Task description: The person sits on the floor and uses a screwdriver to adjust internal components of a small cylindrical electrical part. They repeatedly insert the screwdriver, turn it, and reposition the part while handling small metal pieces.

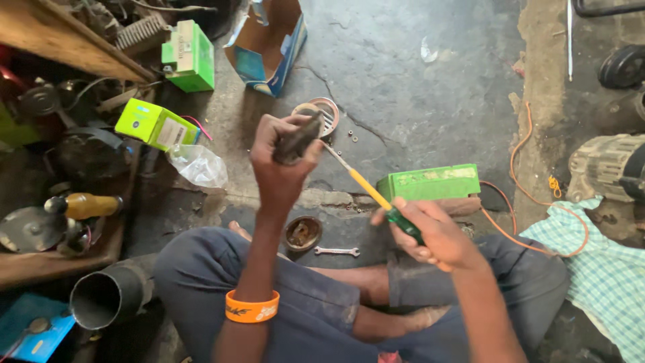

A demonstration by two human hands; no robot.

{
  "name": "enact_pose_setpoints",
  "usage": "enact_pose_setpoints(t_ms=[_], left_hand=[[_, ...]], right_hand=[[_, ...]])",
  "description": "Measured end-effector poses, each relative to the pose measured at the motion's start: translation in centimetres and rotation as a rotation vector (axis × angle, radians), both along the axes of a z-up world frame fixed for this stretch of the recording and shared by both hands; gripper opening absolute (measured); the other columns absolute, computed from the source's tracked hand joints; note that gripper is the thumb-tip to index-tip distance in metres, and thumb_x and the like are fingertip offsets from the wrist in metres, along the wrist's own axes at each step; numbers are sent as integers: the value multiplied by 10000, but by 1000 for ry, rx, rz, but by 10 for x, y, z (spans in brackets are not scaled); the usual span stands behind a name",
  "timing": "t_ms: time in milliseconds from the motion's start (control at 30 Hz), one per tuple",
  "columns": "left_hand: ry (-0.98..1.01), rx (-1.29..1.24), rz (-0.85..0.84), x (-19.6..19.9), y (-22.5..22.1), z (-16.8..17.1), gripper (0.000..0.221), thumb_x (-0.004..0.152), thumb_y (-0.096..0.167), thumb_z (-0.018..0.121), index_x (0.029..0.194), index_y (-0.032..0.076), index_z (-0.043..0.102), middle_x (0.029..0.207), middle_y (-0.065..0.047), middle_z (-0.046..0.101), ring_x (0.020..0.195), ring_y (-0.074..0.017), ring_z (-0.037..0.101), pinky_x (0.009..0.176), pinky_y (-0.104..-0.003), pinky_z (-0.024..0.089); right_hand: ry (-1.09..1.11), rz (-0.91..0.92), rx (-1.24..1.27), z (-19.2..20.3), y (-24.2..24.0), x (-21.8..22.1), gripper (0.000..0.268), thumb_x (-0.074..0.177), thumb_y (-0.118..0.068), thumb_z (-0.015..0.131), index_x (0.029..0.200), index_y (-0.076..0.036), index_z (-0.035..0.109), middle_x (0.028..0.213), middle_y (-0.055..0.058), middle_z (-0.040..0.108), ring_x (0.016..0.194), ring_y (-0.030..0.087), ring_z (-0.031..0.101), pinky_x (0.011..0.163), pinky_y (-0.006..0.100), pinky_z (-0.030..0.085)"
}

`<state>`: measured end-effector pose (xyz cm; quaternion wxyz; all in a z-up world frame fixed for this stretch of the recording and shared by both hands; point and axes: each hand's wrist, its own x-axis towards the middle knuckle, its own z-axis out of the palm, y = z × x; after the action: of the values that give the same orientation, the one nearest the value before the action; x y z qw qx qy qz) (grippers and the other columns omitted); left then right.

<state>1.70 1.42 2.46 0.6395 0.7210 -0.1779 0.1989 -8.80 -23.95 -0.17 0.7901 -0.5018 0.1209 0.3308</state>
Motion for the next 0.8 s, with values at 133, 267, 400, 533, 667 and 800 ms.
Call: enact_pose_setpoints(t_ms=[133, 267, 400, 533, 667, 800], left_hand=[[-201, 204, 84, -16, -13, 9, 361, 797, -30, 869, 983, 12, 562, 1127, -111, 584, 1173, -298, 692, 914, -309, 589], [-374, 343, -94, -35, -22, 8, 411, 769, -26, 849, 1086, -38, 587, 1199, -189, 586, 1178, -373, 648, 985, -425, 571], [-520, 472, -235, -45, -41, -4, 354, 811, -68, 776, 1117, -53, 599, 1144, -183, 586, 1212, -405, 651, 1009, -463, 588], [-554, 482, -306, -48, -49, -13, 362, 793, -39, 748, 1117, -78, 592, 1119, -197, 588, 1204, -428, 641, 1011, -492, 586], [-544, 483, -302, -49, -52, -16, 375, 815, -52, 759, 1145, -76, 582, 1135, -202, 588, 1209, -434, 640, 996, -482, 588], [-526, 459, -296, -49, -53, -21, 458, 830, -56, 784, 1221, -47, 547, 1218, -191, 552, 1251, -426, 621, 1030, -475, 580]], right_hand=[[-123, -98, -36, 4, -29, -1, 386, 1056, -334, 512, 1018, 35, 619, 559, -35, 427, 356, 29, 338, 291, 204, 236], [-381, -277, -26, -11, -30, 3, 356, 1016, -357, 595, 1078, -16, 516, 820, 46, 604, 572, 62, 522, 373, 179, 323], [-415, -333, 83, -27, -13, -3, 505, 977, -424, 614, 1255, -14, 518, 914, 54, 644, 661, 71, 595, 419, 176, 398], [-411, -385, 67, -31, -8, -7, 560, 978, -378, 652, 1385, -14, 526, 893, 16, 625, 586, 26, 522, 418, 172, 389], [-414, -349, 108, -29, -12, -4, 470, 1001, -306, 667, 1311, 25, 545, 903, 32, 622, 618, 42, 527, 435, 186, 387], [-380, -373, 89, -29, -13, -4, 459, 969, -280, 663, 1307, 8, 543, 897, 25, 620, 629, 43, 534, 429, 188, 389]])
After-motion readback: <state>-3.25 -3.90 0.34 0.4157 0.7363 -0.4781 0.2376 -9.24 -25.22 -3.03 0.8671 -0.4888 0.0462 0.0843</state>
